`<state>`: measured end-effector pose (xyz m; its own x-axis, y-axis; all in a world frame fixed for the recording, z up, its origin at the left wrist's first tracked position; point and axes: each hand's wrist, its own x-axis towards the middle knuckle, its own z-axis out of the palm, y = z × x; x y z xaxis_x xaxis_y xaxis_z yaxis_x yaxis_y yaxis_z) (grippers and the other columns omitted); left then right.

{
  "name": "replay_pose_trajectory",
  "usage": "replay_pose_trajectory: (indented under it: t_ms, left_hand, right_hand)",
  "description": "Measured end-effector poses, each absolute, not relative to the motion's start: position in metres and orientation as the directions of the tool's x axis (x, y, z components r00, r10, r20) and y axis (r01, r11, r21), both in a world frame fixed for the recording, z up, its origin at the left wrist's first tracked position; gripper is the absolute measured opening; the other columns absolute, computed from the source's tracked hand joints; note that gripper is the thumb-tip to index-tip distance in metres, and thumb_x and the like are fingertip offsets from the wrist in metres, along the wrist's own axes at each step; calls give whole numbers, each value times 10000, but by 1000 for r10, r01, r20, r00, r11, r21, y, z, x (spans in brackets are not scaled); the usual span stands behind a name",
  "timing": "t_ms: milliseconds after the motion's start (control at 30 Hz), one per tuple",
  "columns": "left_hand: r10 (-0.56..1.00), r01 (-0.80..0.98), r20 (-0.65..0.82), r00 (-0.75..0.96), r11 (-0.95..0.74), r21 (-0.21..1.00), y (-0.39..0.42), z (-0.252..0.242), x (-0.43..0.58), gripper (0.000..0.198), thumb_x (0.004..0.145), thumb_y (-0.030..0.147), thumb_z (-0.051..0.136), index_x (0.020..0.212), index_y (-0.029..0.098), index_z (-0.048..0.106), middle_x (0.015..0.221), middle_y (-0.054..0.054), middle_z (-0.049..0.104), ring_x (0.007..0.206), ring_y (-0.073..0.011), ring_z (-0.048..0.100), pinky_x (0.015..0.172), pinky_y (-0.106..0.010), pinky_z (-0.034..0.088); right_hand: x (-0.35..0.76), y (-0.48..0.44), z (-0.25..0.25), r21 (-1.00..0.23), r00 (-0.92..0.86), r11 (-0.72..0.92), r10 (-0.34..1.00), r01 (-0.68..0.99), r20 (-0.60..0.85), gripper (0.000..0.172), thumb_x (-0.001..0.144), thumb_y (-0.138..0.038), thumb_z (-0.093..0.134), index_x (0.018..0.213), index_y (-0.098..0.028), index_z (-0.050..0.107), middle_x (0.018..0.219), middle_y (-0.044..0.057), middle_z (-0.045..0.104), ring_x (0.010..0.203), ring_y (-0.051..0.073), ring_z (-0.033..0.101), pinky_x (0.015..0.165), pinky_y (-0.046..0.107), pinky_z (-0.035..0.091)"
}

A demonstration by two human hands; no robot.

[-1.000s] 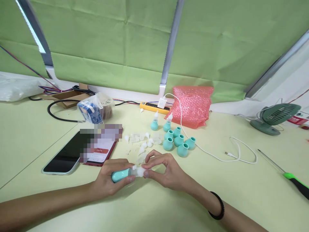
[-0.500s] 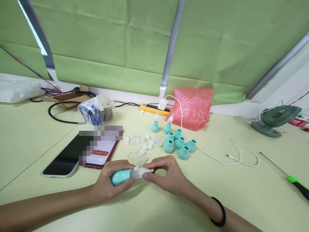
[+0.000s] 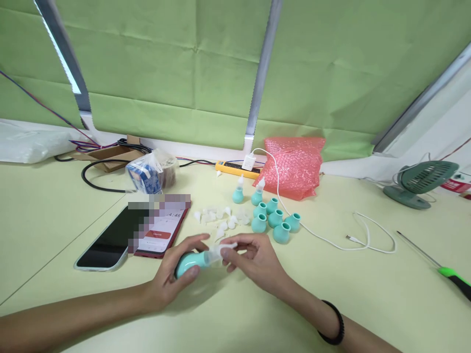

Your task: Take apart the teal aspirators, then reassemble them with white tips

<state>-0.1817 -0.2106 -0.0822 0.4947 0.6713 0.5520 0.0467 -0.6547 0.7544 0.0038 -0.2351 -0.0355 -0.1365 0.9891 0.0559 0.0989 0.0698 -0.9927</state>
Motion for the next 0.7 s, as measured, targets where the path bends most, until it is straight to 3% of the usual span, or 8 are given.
replay_pose_trajectory:
  t_ms: [100,167,267,400,533,700]
  left_hand:
    - [749,-13,491,445,-542,840,-208,-85,-182,498,826,352,350,1272,177,211,1106,-108,456,964,-227,450,775,-341,392]
    - [819,-45,452,355,-468,883,-207,-87,-180,455,846,364,308,1258,207,198,1183,-106,370,1020,-231,394,809,-365,375]
    - [852,-70,406,330,-407,911,-210,-86,-177,317,862,328,293,1162,227,275,1137,-89,370,991,-204,392,836,-383,357]
    - [805,-66,435,403,-448,891,-215,-81,-178,215,859,286,322,1065,224,325,1064,-80,384,944,-190,403,818,-370,369]
    - [778,-15,431,458,-478,878,-216,-78,-181,196,857,257,330,1048,217,326,1026,-82,393,922,-189,412,788,-356,386]
    - [749,14,437,498,-511,860,-214,-80,-182,170,854,229,315,1020,202,342,982,-79,418,890,-182,428,768,-340,391]
  right_hand:
    - [8,-221,-7,-958,-63,204,979,203,195,216,645,-336,640,686,-125,649,533,25,598,474,121,566,482,256,529]
    - [11,-204,12,-904,-31,307,950,296,312,210,662,-349,621,657,-141,638,539,21,595,484,121,565,479,245,515]
    - [10,-168,30,-756,15,394,882,523,470,245,697,-360,575,627,-130,624,539,35,593,470,123,554,461,240,479]
    - [-5,-115,27,-373,-109,318,868,872,484,319,746,-346,489,560,-115,607,510,55,586,493,134,551,504,243,434]
    - [-17,-80,13,-312,-114,272,890,910,442,259,717,-256,513,530,-98,599,492,83,587,573,182,567,589,284,422]
    - [-13,-64,3,-322,-174,285,927,903,333,369,762,-273,469,450,-98,561,401,71,551,465,142,552,572,258,431]
